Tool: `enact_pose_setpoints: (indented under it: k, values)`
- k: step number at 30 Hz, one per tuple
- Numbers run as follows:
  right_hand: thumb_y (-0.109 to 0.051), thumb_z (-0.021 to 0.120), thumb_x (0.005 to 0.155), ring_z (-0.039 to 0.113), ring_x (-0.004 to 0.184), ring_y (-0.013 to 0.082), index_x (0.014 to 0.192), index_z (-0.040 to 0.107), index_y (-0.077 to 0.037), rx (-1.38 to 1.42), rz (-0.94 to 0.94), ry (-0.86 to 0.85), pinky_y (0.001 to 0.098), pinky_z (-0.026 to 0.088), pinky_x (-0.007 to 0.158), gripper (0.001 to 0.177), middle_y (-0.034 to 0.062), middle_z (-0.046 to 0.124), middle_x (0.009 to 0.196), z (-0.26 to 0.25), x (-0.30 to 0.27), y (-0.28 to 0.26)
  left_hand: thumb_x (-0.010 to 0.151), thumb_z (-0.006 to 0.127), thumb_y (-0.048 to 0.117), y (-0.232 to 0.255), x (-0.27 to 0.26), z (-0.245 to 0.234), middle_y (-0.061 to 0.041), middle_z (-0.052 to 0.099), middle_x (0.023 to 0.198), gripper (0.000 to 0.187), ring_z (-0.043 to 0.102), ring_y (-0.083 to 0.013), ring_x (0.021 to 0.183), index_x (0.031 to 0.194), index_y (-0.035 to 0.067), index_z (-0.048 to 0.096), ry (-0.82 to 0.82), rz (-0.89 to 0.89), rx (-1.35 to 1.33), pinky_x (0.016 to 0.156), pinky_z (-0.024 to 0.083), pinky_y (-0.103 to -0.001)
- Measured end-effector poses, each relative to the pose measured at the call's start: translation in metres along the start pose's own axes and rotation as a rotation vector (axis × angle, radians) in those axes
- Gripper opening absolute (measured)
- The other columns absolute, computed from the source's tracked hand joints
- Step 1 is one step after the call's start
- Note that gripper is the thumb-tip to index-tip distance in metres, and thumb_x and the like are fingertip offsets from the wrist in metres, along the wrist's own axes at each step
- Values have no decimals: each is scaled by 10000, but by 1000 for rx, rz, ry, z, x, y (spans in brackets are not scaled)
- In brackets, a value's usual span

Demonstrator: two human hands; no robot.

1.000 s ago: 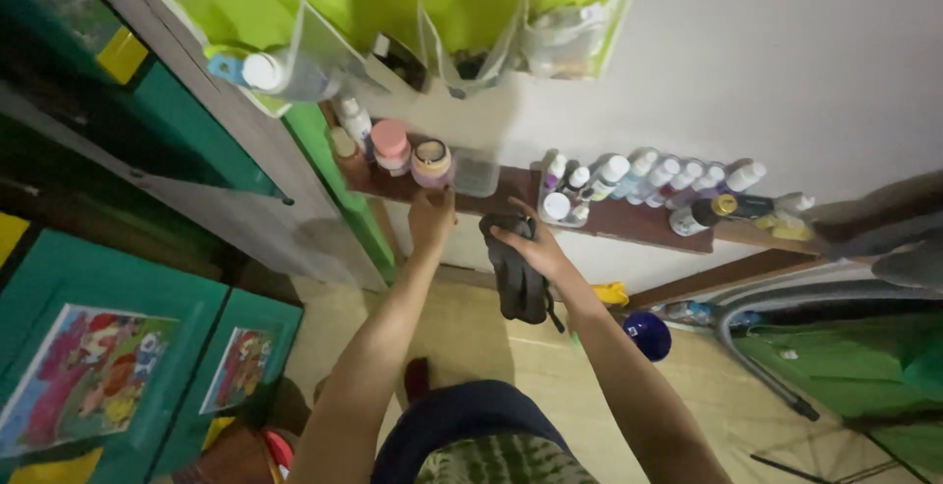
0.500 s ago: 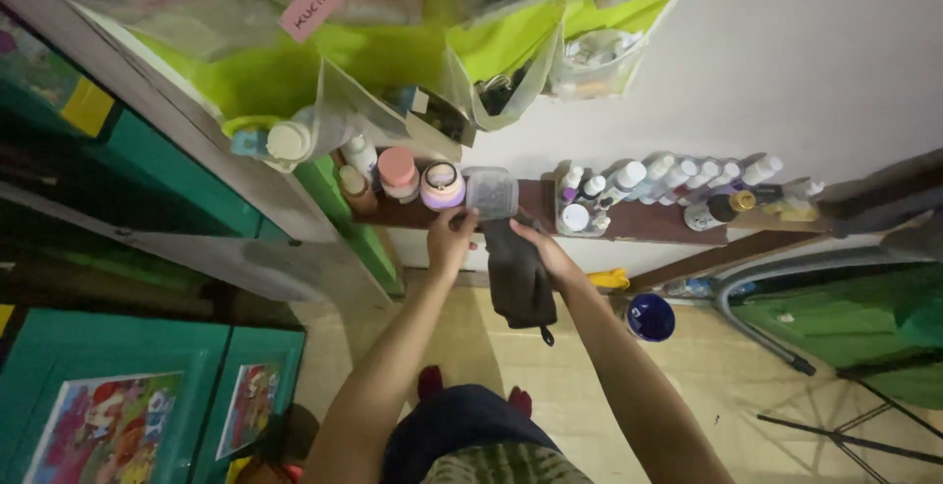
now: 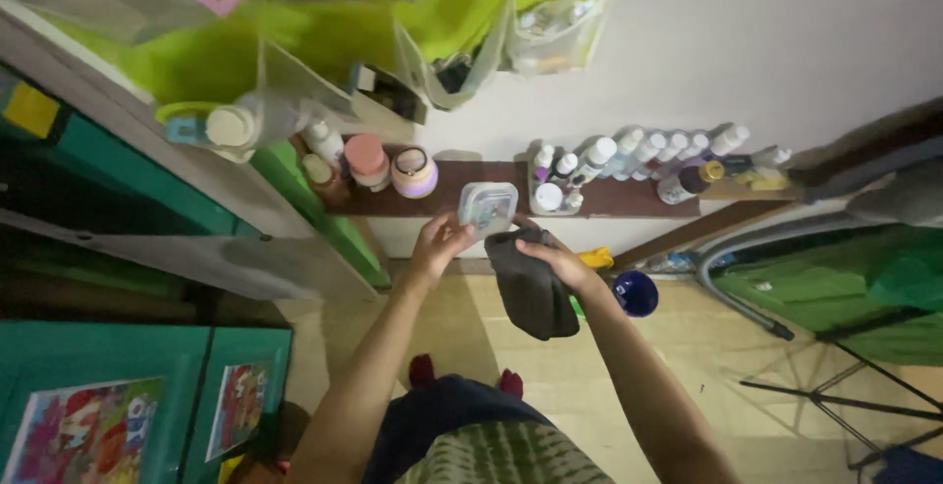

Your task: The person wipes and rearranges various bottles and jars on a wall-mounted shelf using a dark cloth. They pick up items one by one, wipe them, and place them back in a more organized arrangement.

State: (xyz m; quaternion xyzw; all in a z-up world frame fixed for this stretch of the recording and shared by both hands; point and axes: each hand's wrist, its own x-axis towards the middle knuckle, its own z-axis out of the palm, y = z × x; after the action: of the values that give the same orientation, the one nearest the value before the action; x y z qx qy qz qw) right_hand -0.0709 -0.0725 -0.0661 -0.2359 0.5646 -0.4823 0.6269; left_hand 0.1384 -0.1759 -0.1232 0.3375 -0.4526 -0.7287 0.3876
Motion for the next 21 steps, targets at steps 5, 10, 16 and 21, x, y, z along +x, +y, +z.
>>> enact_pose_setpoints:
  k: [5,10,16,21]
  values:
    - [-377,847,801,593,1247,305,1480,573,-84,-197,21,4,458,480,1049,788,204,631,1365,31,-63,-53,802,856,1,-15,9,19,-77,619,1131,612,676,-184,973,1282,123,496,-208,19,-154,928,581,-415]
    - [-488,822,809,360,1494,357,1558,451,-94,-468,-9,-39,480,238,1247,924,207,466,1565,26,-62,-60,905,804,176,-6,10,62,-150,570,1276,608,603,-259,1113,1402,114,460,-167,40,77,921,567,-453]
    - [-410,820,840,332,1490,401,1625,335,-135,-592,-260,-115,513,254,1240,963,251,412,1578,11,-8,-39,959,741,485,-5,37,90,-375,306,1532,767,491,-534,1340,1520,99,390,183,17,146,1020,491,-634]
    - [-431,838,822,301,1492,444,1654,221,-149,-604,-230,-57,524,243,1249,1074,305,356,1589,-2,7,-18,833,855,177,-32,55,68,-356,417,1398,788,650,-499,1103,1487,21,443,326,244,460,924,585,-496]
